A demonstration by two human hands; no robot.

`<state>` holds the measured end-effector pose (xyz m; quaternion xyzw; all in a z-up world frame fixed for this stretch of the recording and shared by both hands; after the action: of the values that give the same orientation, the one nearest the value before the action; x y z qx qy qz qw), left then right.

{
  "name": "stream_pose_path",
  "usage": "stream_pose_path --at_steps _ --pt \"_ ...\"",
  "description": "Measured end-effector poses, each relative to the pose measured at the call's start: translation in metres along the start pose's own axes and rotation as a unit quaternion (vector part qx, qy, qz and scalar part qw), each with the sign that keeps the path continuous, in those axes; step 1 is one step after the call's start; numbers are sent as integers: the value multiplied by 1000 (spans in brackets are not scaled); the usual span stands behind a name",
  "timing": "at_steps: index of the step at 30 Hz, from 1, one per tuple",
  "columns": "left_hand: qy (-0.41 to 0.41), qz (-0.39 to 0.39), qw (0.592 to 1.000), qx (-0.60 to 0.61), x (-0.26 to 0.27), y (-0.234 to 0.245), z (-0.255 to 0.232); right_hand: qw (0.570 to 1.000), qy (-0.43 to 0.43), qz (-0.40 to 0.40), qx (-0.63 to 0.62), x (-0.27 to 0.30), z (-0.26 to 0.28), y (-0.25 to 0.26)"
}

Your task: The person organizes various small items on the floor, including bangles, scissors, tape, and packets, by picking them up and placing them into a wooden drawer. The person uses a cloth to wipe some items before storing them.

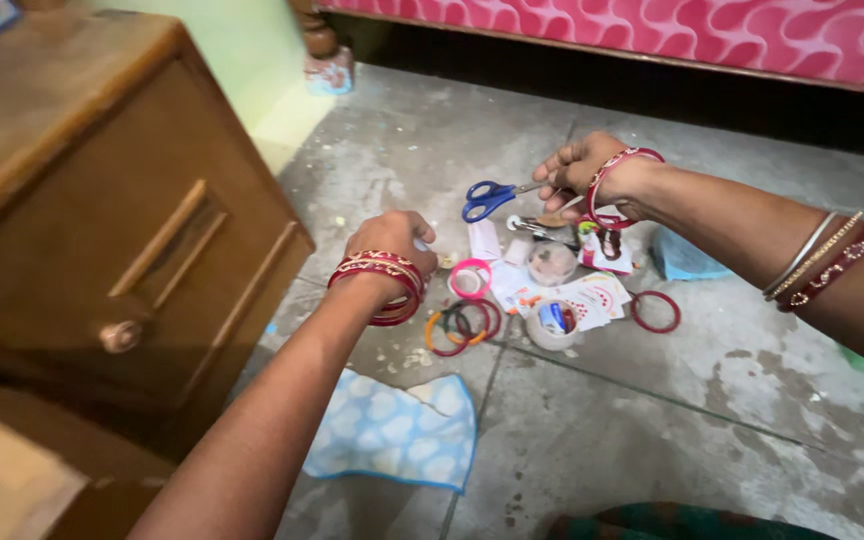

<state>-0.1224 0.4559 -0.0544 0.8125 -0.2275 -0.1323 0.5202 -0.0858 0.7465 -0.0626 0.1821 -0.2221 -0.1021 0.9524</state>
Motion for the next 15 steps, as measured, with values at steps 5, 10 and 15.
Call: stream_pose_path --at_steps 5,10,15 --pt "14 -25 989 146 -34 -49 10 999 -23 -12 19 -16 -44 27" --pt "78 -28 959 270 -71 -109 16 998 -63 -21 -16 -43 -99 41" --pt "46 -60 968 240 -105 -159 17 984 -142 -46 -100 -83 -157 44"
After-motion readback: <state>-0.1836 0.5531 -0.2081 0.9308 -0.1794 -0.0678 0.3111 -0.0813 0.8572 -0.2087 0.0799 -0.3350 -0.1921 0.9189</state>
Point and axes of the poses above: each hand's wrist, its own x-axis away from the middle knuckle, its own y-axis out of the back of the hand, z = x × y, the point moved 4 cm from there along -x, towards the middle knuckle, and after that the axes turned 2 degrees about -y, right-handed, at the moved point
